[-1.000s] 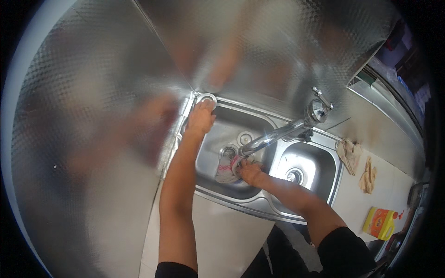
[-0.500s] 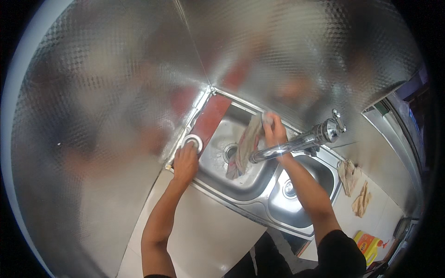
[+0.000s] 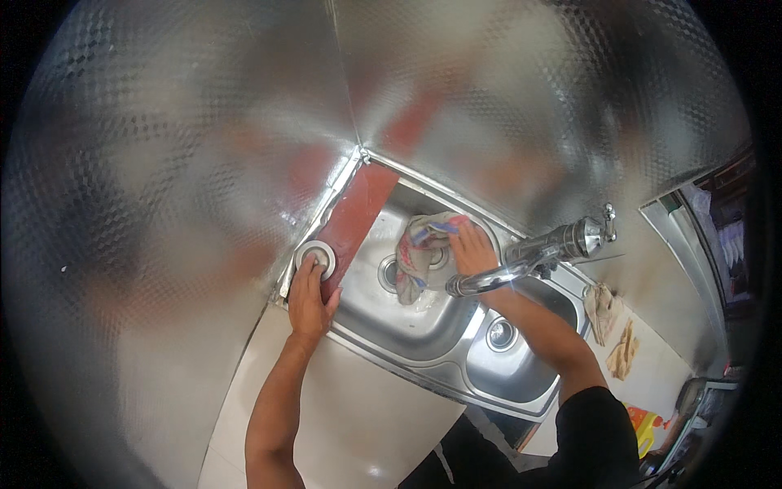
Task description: The person wipes a white tiled wall and a stainless steel backsplash with a cloth. They then turn on the tap and wash the cloth under running water. Finally, they wipe the sink basin and faucet with the wet cloth.
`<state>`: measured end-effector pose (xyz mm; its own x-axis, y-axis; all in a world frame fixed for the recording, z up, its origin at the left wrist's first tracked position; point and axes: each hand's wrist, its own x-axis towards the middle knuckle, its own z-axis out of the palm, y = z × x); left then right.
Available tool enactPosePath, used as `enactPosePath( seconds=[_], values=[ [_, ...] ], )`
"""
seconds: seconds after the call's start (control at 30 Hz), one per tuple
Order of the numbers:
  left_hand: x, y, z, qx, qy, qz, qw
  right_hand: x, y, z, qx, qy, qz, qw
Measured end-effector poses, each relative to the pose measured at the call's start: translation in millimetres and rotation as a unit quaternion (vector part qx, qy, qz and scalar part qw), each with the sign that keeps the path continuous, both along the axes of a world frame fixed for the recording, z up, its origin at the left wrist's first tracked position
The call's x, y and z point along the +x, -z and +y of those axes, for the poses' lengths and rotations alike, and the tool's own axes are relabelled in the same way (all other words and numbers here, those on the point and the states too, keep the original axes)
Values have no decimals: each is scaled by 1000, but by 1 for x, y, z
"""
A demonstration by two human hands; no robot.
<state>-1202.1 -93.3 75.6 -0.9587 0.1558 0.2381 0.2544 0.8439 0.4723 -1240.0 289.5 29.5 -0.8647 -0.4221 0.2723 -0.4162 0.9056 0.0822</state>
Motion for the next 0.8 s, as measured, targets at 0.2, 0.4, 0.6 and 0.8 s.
enactPosePath(
  seconds=[0.2, 0.4, 0.6, 0.8],
  values=[
    [-9, -5, 15, 5, 1, -3, 1000, -90, -30, -38, 31, 11, -3, 999],
    [1, 0, -1, 1, -7, -2, 1000, -46, -27, -6, 51, -2, 19, 999],
    [-1, 0, 5, 4, -12, -8, 1000, -56, -27, -15, 128, 28, 28, 991],
    [7, 2, 0, -5, -8, 4, 1000, -79, -50, -39, 151, -23, -38, 988]
  ],
)
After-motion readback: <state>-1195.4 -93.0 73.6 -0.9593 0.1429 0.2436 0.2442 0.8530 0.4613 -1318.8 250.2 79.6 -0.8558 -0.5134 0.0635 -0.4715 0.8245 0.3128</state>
